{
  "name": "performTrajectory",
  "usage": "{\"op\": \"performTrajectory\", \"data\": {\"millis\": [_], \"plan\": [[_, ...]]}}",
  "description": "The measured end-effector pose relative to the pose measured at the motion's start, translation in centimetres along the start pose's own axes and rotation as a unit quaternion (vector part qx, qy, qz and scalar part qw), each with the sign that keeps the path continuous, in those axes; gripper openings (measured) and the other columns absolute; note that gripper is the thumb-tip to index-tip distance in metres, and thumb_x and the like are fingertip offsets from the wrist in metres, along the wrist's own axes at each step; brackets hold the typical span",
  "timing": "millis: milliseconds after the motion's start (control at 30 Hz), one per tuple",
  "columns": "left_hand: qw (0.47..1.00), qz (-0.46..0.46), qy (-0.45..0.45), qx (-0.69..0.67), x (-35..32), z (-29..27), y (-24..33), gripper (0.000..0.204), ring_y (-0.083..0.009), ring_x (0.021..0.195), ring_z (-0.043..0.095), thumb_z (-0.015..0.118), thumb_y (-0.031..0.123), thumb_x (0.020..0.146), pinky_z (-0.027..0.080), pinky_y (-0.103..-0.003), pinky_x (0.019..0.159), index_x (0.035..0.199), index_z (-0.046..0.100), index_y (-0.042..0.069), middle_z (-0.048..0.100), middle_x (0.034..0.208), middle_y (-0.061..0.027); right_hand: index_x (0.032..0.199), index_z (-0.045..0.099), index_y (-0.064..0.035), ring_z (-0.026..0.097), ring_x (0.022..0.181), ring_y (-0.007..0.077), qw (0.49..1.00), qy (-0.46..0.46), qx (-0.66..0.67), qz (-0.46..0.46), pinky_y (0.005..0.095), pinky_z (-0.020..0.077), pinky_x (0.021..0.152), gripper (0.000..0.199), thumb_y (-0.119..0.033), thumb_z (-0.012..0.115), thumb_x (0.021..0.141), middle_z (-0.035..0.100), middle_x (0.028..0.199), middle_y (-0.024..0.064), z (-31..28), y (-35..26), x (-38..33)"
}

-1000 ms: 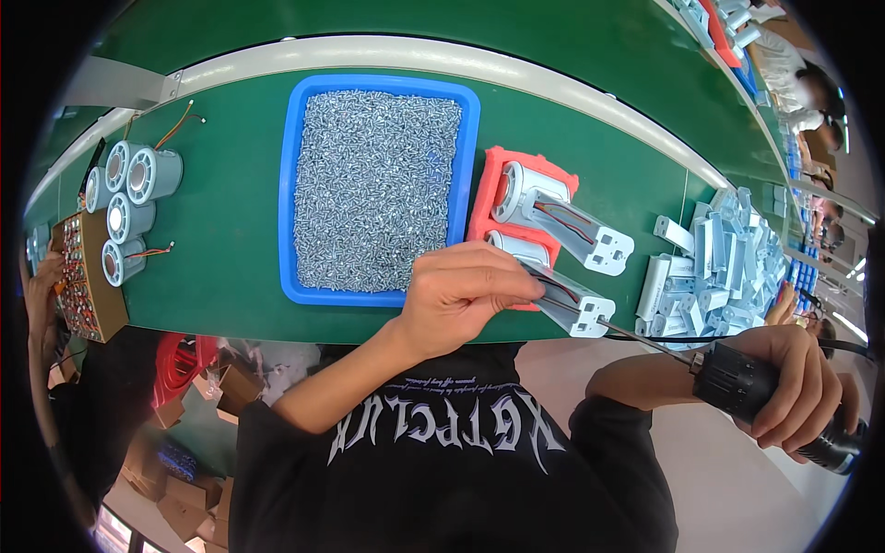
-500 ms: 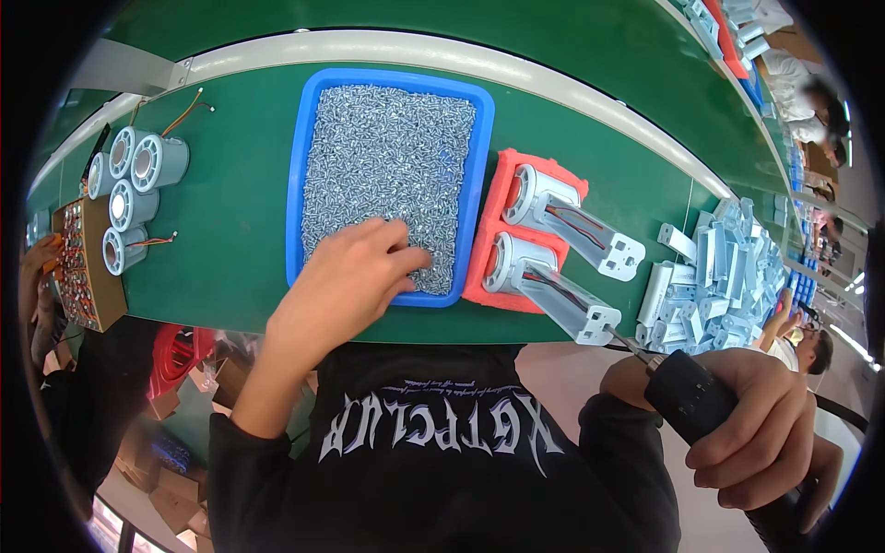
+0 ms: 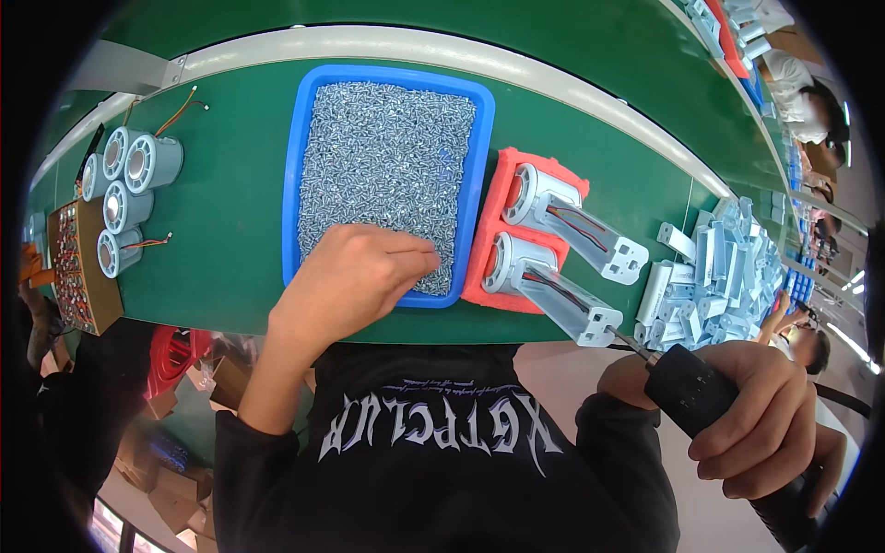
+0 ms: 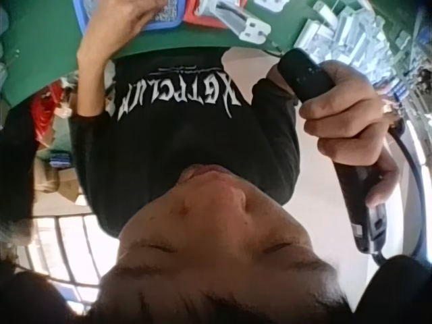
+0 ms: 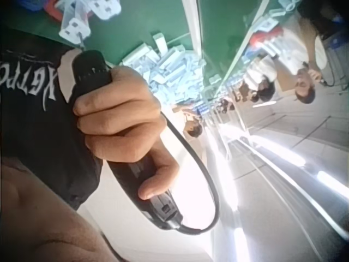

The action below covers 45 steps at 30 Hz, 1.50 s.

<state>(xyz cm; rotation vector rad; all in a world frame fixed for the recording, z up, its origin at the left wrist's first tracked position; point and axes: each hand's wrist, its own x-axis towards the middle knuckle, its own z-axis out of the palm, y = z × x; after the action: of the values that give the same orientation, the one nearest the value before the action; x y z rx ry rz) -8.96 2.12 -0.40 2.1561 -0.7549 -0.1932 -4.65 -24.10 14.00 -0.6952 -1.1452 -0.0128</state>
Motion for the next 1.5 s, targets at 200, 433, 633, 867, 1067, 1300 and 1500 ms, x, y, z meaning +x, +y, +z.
{"op": "performTrajectory", "data": {"millis": [200,433,633,867,1067,1300,1500], "plan": [[0.996,0.022,0.081,-0.044,1.6,1.5,1.3,0.012,-0.0230,0.071,0.068,0.072,0.002,0.070,0.055,-0.031,0.060,0.082,0.070,0.004,0.071,0.093,-0.0063,0.108,0.053,-0.0017,0.064,0.048,0.0212,0.998,0.043,-0.040,0.021,0.0281,0.0567,0.041,0.022,-0.004,0.059,0.087,0.063,0.070,0.0131,0.1,-0.2,-0.5],[0.971,0.046,0.171,-0.160,2.9,4.2,1.8,0.019,-0.0200,0.073,0.068,0.069,-0.006,0.068,0.054,-0.030,0.062,0.084,0.070,0.003,0.070,0.087,-0.0063,0.108,0.048,0.0041,0.055,0.038,0.0213,0.998,0.052,-0.009,-0.036,0.0309,0.0494,0.032,0.027,0.006,0.052,0.081,0.059,0.061,0.0135,0.1,0.9,-0.4],[0.940,0.002,0.206,-0.272,3.5,6.0,3.1,0.020,-0.0194,0.073,0.066,0.070,-0.007,0.070,0.052,-0.027,0.062,0.087,0.071,0.004,0.068,0.082,-0.0069,0.104,0.051,0.0030,0.056,0.038,0.0218,0.995,0.056,0.020,-0.086,0.0301,0.0510,0.032,0.020,0.001,0.052,0.085,0.059,0.061,0.0131,0.1,-1.9,-0.1],[0.896,0.067,0.260,-0.352,3.1,7.2,3.6,0.021,-0.0169,0.072,0.065,0.069,-0.007,0.075,0.051,-0.026,0.059,0.092,0.073,0.004,0.068,0.082,-0.0070,0.101,0.053,0.0004,0.057,0.039,0.0207,0.982,0.116,0.050,-0.139,0.0297,0.0525,0.033,0.013,-0.006,0.053,0.089,0.060,0.060,0.0124,-0.3,-4.4,-0.4],[0.877,0.049,0.233,-0.418,3.0,7.4,4.4,0.017,-0.0193,0.073,0.066,0.072,-0.006,0.072,0.052,-0.028,0.062,0.088,0.073,0.002,0.069,0.082,-0.0093,0.100,0.053,-0.0001,0.058,0.039,0.0203,0.976,0.146,0.056,-0.150,0.0295,0.0528,0.033,0.013,-0.009,0.054,0.090,0.060,0.060,0.0123,-0.3,-4.4,-0.6],[0.910,0.089,0.240,-0.326,3.2,7.0,4.6,0.020,-0.0220,0.071,0.066,0.073,-0.005,0.067,0.053,-0.029,0.061,0.086,0.072,0.001,0.069,0.080,-0.0110,0.099,0.051,0.0009,0.056,0.037,0.0203,0.985,0.102,0.078,-0.118,0.0290,0.0515,0.032,0.013,-0.003,0.054,0.088,0.059,0.059,0.0127,-0.1,-3.2,0.5],[0.953,0.103,0.251,-0.134,2.3,3.3,2.8,0.022,-0.0237,0.073,0.064,0.073,0.001,0.068,0.052,-0.032,0.064,0.090,0.071,0.003,0.067,0.080,-0.0084,0.103,0.056,-0.0025,0.062,0.044,0.0205,0.996,0.032,0.080,-0.023,0.0276,0.0554,0.038,0.020,-0.011,0.062,0.086,0.063,0.066,0.0127,0.1,-1.0,0.2]]}}
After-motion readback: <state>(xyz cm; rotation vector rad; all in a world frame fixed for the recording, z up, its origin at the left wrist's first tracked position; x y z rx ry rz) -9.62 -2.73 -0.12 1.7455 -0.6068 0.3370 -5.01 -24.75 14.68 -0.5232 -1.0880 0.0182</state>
